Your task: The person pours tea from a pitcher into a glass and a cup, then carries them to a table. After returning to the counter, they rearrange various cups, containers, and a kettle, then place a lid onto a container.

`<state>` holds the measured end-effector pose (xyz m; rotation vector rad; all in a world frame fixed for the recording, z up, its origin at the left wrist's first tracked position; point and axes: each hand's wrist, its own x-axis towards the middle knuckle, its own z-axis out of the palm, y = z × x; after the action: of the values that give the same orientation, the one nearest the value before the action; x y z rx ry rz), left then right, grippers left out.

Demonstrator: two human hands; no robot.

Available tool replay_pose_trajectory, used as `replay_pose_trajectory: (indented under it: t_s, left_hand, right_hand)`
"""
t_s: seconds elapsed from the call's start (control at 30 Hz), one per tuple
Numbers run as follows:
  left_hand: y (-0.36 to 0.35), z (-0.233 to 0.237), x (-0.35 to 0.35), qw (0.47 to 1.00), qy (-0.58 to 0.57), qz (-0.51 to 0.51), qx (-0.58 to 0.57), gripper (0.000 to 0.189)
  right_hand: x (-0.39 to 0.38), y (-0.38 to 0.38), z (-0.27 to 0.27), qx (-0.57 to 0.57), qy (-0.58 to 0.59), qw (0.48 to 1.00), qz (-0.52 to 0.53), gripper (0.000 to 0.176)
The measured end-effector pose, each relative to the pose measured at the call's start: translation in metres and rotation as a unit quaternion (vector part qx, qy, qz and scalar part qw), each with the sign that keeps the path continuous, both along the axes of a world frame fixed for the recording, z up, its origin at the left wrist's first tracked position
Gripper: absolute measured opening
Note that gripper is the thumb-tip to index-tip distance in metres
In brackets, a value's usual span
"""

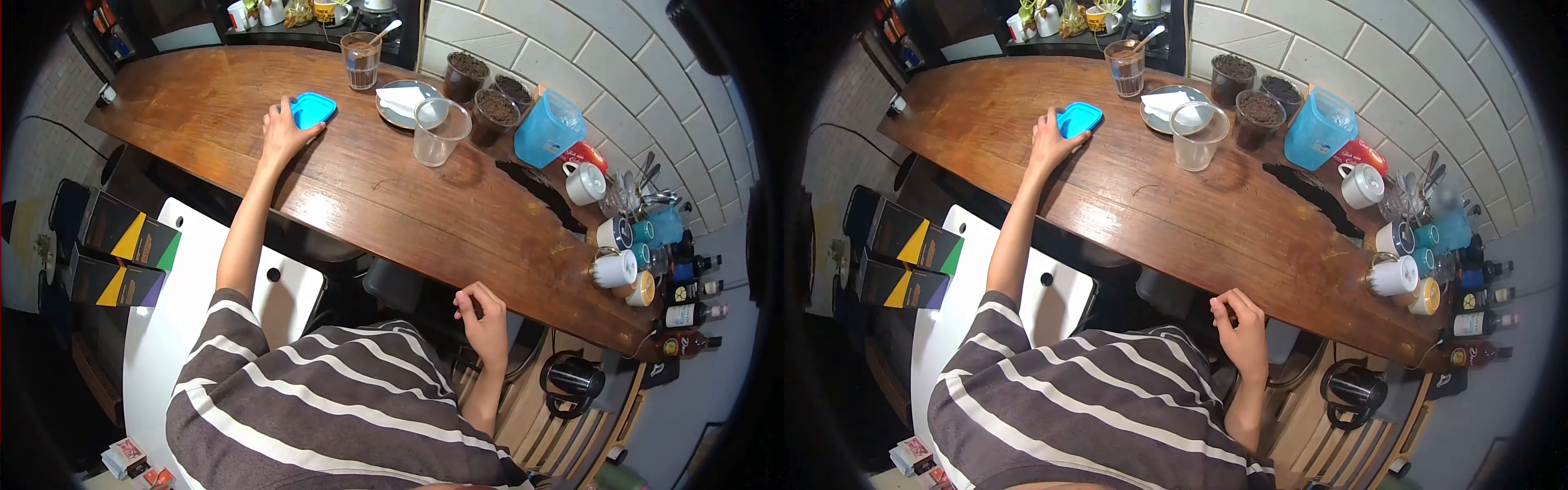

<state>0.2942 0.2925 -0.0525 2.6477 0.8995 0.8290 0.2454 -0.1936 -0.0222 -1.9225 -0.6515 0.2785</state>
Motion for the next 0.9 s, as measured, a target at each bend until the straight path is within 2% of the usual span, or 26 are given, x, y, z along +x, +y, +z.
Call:
replay_pose_trajectory:
  t_s: [0.07,0.17,0.27,0.3,0.33,0.4,0.43,0.47,0.5,0.53,0.6,0.67,0.73,0.87,0.9]
  left_hand:
    - [0.002,0.005,-0.005,0.998,-0.030,-0.006,-0.061,0.090]
    - [-0.001,0.016,-0.019,0.990,-0.052,-0.031,-0.127,0.093]
    - [-0.004,0.012,-0.029,0.987,-0.035,-0.024,-0.152,0.093]
    - [-0.006,0.013,-0.033,0.981,-0.063,-0.040,-0.177,0.087]
    - [-0.021,0.025,-0.042,0.982,-0.064,-0.039,-0.173,0.087]
    - [-0.063,0.052,-0.062,0.896,-0.171,-0.114,-0.394,0.072]
    - [-0.067,0.049,-0.068,0.837,-0.181,-0.170,-0.487,0.060]
    - [-0.072,0.047,-0.080,0.684,-0.194,-0.272,-0.648,0.058]
    - [-0.103,0.048,-0.090,0.564,-0.222,-0.310,-0.733,0.064]
    - [-0.144,0.058,-0.098,0.553,-0.229,-0.334,-0.728,0.072]
    - [-0.209,0.053,-0.109,0.451,-0.206,-0.384,-0.779,0.090]
    - [-0.252,0.054,-0.121,0.413,-0.124,-0.391,-0.813,0.093]
    - [-0.289,0.055,-0.122,0.387,-0.170,-0.354,-0.834,0.091]
    - [-0.303,0.044,-0.119,0.391,-0.131,-0.366,-0.834,0.092]
    - [-0.307,0.040,-0.119,0.369,-0.145,-0.363,-0.843,0.087]
  right_hand:
    - [0.001,0.005,0.002,0.004,0.009,1.000,0.005,0.022]
    - [0.004,0.006,0.004,0.002,0.020,1.000,0.019,0.021]
    - [0.006,0.004,0.004,-0.008,0.015,0.999,0.046,0.019]
    - [0.009,0.005,0.005,-0.012,0.008,0.998,0.057,0.018]
    - [0.011,0.008,0.008,-0.008,0.007,0.998,0.059,0.018]
    - [0.014,0.016,0.018,0.004,-0.051,0.994,0.092,0.012]
    - [0.013,0.024,0.027,0.035,-0.019,0.995,0.090,0.016]
    - [0.010,0.033,0.034,0.065,0.013,0.994,0.087,0.026]
    - [0.010,0.044,0.034,0.110,-0.096,0.985,0.094,0.043]
    - [0.012,0.055,0.035,0.153,-0.204,0.962,0.098,0.060]
    - [0.021,0.066,0.038,0.162,-0.330,0.925,0.094,0.084]
    - [0.029,0.067,0.036,0.162,-0.331,0.925,0.094,0.089]
    - [0.030,0.057,0.031,0.165,-0.335,0.923,0.095,0.093]
    - [0.031,0.028,0.026,0.127,-0.332,0.930,0.094,0.095]
    - [0.032,0.022,0.026,0.114,-0.330,0.932,0.099,0.095]
